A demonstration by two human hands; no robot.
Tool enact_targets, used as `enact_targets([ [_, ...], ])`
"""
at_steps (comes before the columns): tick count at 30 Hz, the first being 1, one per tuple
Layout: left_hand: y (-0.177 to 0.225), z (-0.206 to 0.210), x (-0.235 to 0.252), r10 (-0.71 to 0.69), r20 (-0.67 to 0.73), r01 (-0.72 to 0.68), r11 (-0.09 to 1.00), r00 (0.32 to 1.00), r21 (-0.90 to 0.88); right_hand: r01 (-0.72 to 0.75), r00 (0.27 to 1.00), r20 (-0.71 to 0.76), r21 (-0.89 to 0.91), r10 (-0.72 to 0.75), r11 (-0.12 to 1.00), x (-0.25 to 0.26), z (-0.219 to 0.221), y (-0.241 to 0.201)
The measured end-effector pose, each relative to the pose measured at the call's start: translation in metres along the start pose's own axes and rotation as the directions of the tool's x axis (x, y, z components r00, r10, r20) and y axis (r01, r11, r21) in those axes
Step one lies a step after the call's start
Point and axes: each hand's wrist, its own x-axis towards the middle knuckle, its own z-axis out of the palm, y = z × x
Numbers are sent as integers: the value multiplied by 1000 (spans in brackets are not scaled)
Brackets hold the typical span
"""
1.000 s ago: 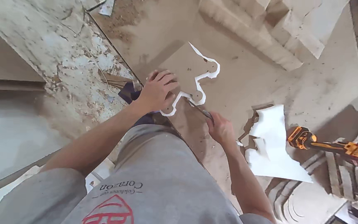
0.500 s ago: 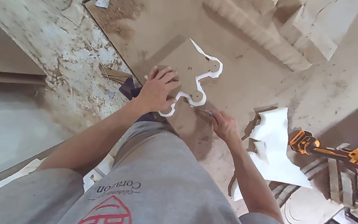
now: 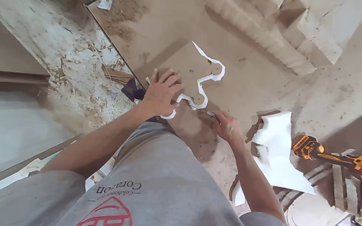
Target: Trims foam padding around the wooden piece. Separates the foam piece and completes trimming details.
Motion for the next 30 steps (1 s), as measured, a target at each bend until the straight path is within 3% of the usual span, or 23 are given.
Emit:
enact_targets([
  [15, 1, 0, 3, -1, 15, 1, 1000, 1000, 15, -26, 1000, -10, 2, 26, 1000, -2, 11, 3],
  [30, 0, -3, 2, -3, 40, 2, 1000, 999, 16, -32, 997, 68, 14, 31, 999, 4, 5, 5],
])
